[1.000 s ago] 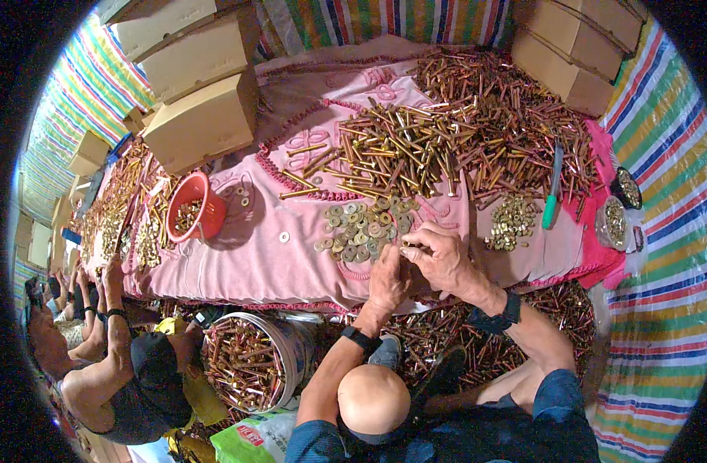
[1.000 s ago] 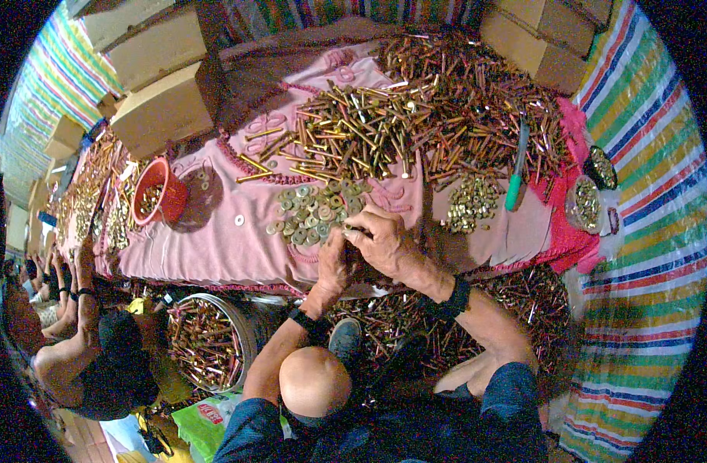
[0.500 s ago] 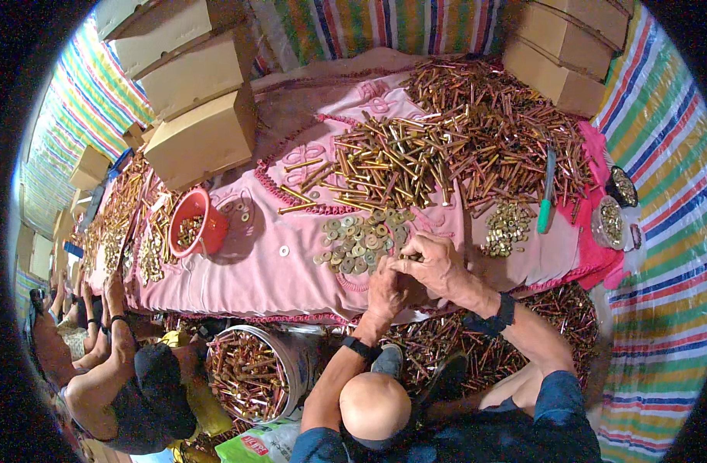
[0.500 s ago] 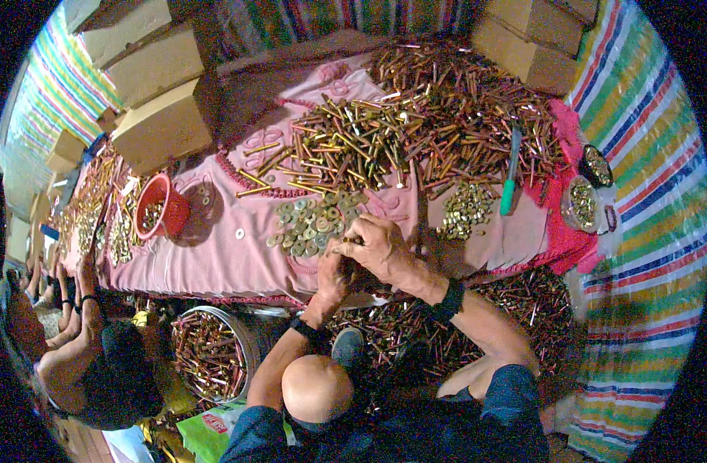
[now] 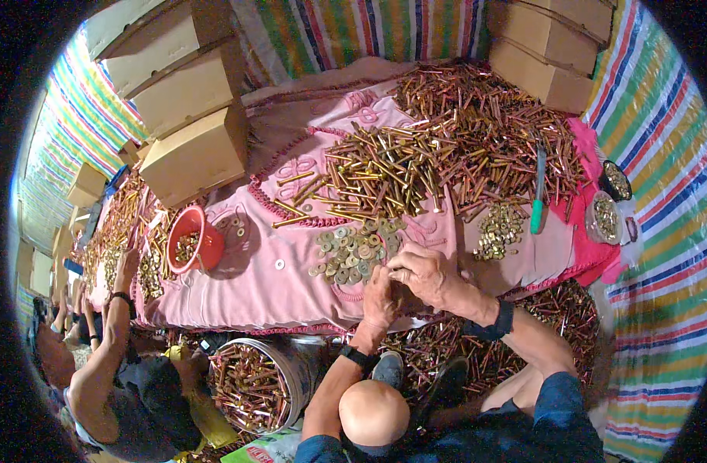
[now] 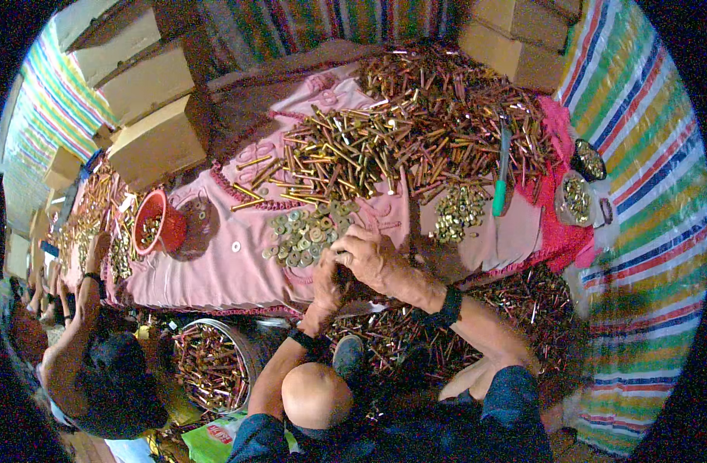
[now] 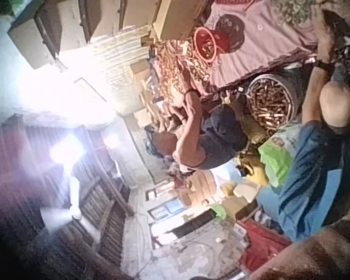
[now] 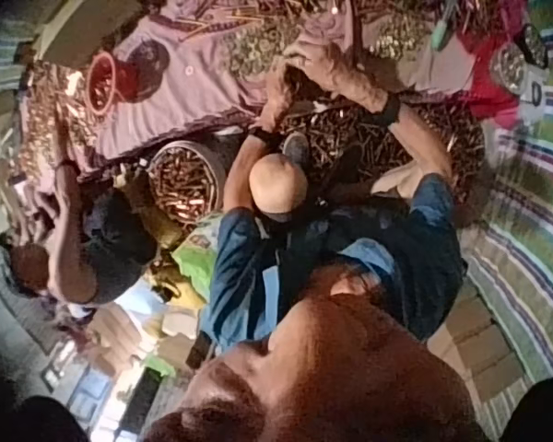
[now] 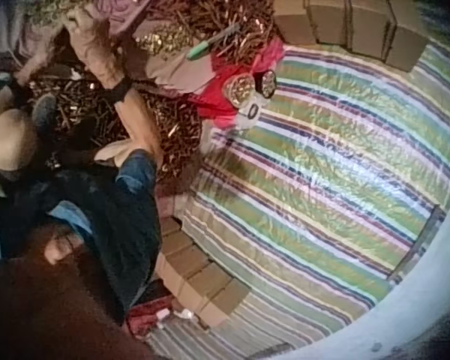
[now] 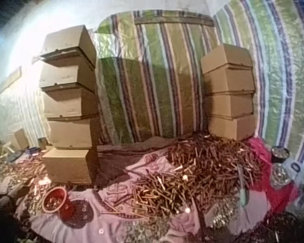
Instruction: Threading ancient-style coins onto thin tubes to assemble decorative items.
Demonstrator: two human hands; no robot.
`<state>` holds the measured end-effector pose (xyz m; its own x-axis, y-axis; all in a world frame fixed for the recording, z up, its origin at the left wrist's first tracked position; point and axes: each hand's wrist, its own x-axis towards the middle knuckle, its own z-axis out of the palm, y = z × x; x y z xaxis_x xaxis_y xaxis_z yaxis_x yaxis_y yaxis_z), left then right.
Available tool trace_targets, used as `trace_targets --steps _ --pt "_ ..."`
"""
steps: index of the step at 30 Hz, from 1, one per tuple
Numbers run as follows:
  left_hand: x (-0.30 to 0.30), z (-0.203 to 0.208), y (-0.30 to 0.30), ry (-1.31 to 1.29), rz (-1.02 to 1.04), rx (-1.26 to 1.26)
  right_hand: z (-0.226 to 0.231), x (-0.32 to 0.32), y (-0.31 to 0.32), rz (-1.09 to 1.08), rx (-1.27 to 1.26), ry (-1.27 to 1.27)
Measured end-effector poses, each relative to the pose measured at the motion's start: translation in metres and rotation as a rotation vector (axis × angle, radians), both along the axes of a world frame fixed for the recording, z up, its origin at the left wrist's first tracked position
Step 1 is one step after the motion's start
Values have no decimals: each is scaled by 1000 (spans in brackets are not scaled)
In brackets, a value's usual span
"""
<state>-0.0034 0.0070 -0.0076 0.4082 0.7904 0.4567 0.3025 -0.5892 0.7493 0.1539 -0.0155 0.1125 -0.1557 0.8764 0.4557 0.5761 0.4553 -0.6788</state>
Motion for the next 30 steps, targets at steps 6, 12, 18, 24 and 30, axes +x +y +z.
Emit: trace_targets --steps 6,12,18,24,30 --pt "-2 10 1 35 -11 52 2 -4 -1 -38 2 -17" --pt "-4 6 2 73 -15 83 12 0 -7 -53 -269 -92" --pt "1 13 0 2 -1 60 -17 0 2 0 9 -45" --pt "9 31 -7 31 60 14 -5 25 -1 -340 -225 134" --pt "1 20 -7 -2 162 -25 0 61 -13 -109 -738 388"
